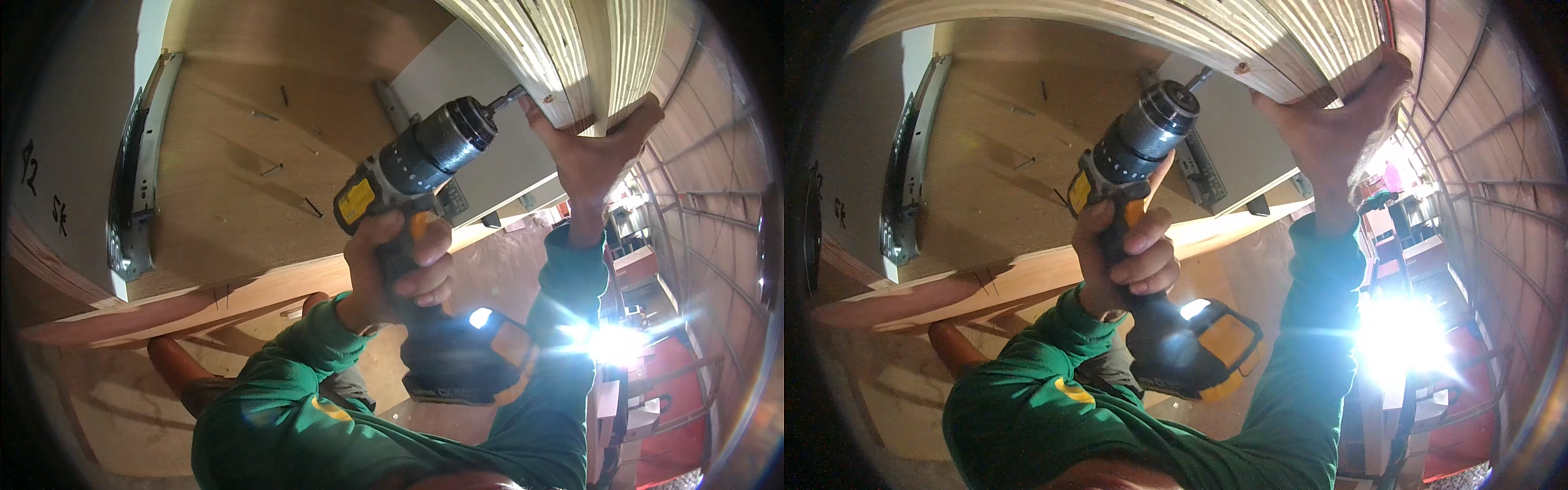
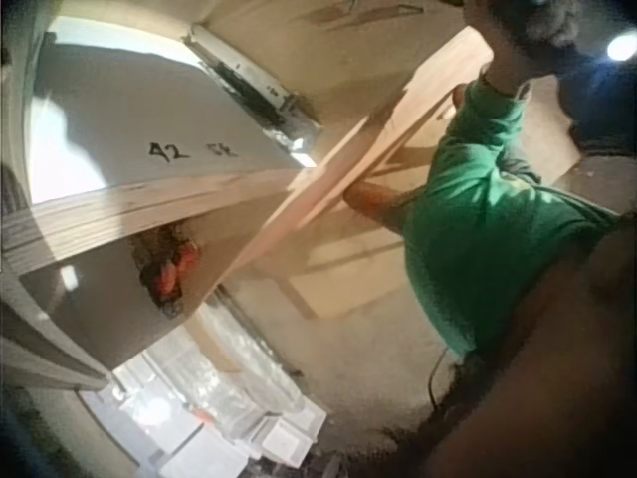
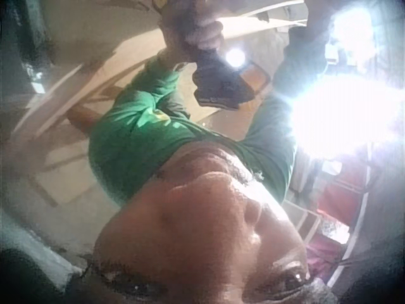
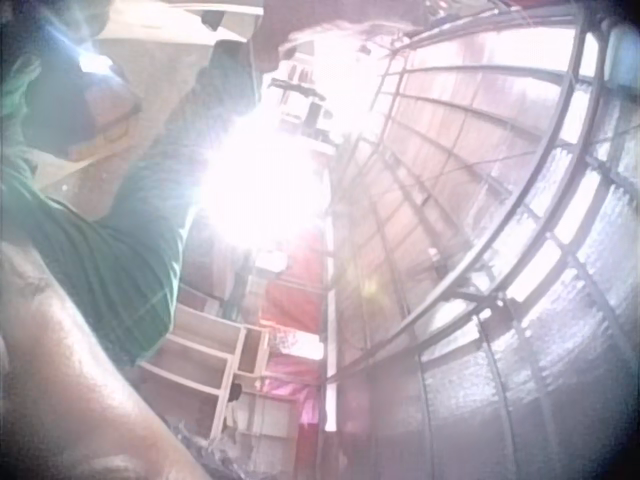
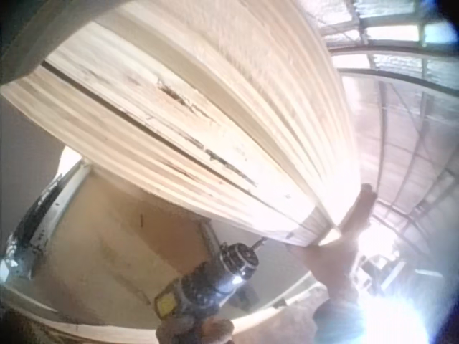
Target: The person is assembling a wooden structure by positioning and securing wooden planks using a cordless drill. They align the planks, insert screws, and drive them in to fasten the pieces together.
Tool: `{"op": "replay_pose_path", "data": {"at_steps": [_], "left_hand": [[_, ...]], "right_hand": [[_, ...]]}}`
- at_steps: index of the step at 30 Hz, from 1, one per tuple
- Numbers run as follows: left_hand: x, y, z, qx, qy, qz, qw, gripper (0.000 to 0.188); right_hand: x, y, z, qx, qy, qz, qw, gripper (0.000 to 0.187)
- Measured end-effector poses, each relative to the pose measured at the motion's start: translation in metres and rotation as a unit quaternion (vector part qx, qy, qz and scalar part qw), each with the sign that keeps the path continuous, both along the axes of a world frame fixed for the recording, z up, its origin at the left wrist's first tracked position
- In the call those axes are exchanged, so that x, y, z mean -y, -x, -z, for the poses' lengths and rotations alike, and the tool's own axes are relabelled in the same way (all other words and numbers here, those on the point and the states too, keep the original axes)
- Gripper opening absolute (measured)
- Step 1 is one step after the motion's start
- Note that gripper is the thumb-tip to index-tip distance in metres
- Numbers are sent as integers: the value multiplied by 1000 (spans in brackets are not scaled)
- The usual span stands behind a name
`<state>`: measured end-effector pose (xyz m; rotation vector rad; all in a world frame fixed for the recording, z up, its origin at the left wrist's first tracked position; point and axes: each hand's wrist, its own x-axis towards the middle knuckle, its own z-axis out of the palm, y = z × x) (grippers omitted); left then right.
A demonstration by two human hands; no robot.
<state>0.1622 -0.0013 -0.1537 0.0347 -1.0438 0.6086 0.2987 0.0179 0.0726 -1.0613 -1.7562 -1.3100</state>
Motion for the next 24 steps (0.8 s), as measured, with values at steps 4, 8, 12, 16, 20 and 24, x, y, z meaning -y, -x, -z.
{"op": "replay_pose_path", "data": {"at_steps": [4, 8, 12, 16, 20, 24], "left_hand": [[11, 1, -4, -20, 23, 39, 999, 46], [6, -11, 1, -11, 21, 58, 998, 46], [23, 8, 15, -52, 50, 52, 996, 48], [40, 18, 54, -42, 14, -26, 999, 57], [52, 39, 70, -109, -54, -163, 979, 61], [73, 66, 107, -229, -123, -282, 924, 70]], "right_hand": [[10, -4, -2, -25, 70, 8, 997, 98], [5, -2, 5, -32, 73, -24, 996, 105], [13, -11, 1, 40, 8, 45, 998, 109], [13, -8, -2, 26, 7, 23, 999, 96], [6, -5, 0, 29, 3, 52, 998, 101], [13, 12, -1, -24, 46, 1, 999, 102]]}}
